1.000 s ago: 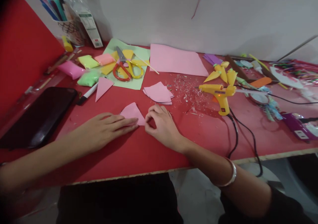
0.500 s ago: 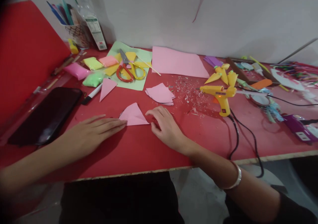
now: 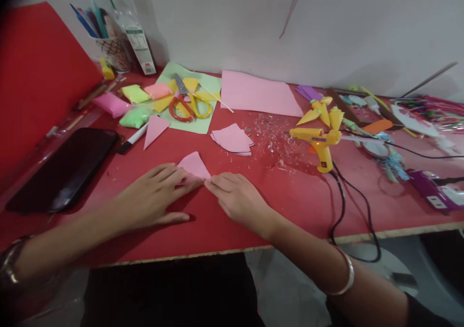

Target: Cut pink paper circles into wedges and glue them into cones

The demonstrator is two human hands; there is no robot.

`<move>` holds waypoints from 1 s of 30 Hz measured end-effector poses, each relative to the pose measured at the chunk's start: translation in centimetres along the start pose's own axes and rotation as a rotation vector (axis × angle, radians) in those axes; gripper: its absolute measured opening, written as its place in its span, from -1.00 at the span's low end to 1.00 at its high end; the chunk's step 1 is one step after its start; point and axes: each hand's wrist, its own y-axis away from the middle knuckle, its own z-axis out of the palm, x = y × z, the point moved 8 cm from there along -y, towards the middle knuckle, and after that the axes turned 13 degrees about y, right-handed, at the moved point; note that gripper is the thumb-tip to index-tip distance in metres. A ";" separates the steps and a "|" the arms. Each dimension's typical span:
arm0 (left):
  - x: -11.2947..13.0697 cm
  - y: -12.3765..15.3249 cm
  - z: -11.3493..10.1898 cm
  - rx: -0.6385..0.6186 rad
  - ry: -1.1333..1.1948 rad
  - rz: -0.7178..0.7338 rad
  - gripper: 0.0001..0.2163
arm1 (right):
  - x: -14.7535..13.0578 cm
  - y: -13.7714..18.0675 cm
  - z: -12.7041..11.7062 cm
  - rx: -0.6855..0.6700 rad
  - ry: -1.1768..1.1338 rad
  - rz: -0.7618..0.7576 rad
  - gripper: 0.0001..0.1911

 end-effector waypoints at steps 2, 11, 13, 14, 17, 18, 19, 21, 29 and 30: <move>-0.2 0.6 -0.3 0.001 0.015 0.001 -0.38 | 0.0 0.1 0.0 -0.011 0.017 0.005 -0.62; -1.3 3.8 -0.9 0.050 0.007 -0.099 -0.32 | 0.0 0.2 0.3 -0.030 0.040 0.009 -0.63; -1.5 4.2 -0.8 0.028 0.007 -0.132 -0.33 | -0.1 0.3 0.3 -0.022 0.056 0.013 -0.63; -1.6 4.3 -0.7 0.010 0.008 -0.153 -0.33 | -0.2 0.5 0.3 -0.016 0.062 0.016 -0.62; -2.1 4.6 -0.5 -0.057 0.008 -0.219 -0.34 | -0.3 0.9 0.3 -0.006 0.069 0.038 -0.62; -2.2 4.7 -0.4 -0.075 0.007 -0.236 -0.35 | -0.3 1.1 0.3 -0.009 0.074 0.048 -0.61; -2.4 4.8 -0.4 -0.086 0.005 -0.249 -0.36 | -0.4 1.2 0.3 -0.013 0.081 0.055 -0.61; -2.5 5.0 -0.5 -0.088 0.005 -0.248 -0.36 | -0.5 1.4 0.2 -0.026 0.089 0.055 -0.61; -3.6 4.7 -1.1 -0.077 0.178 -0.067 -0.64 | 1.8 1.4 -1.0 -0.009 -0.301 0.284 -0.52; -3.7 4.5 -1.3 -0.072 0.214 -0.038 -0.64 | 1.8 1.2 -0.8 -0.037 -0.335 0.267 -0.46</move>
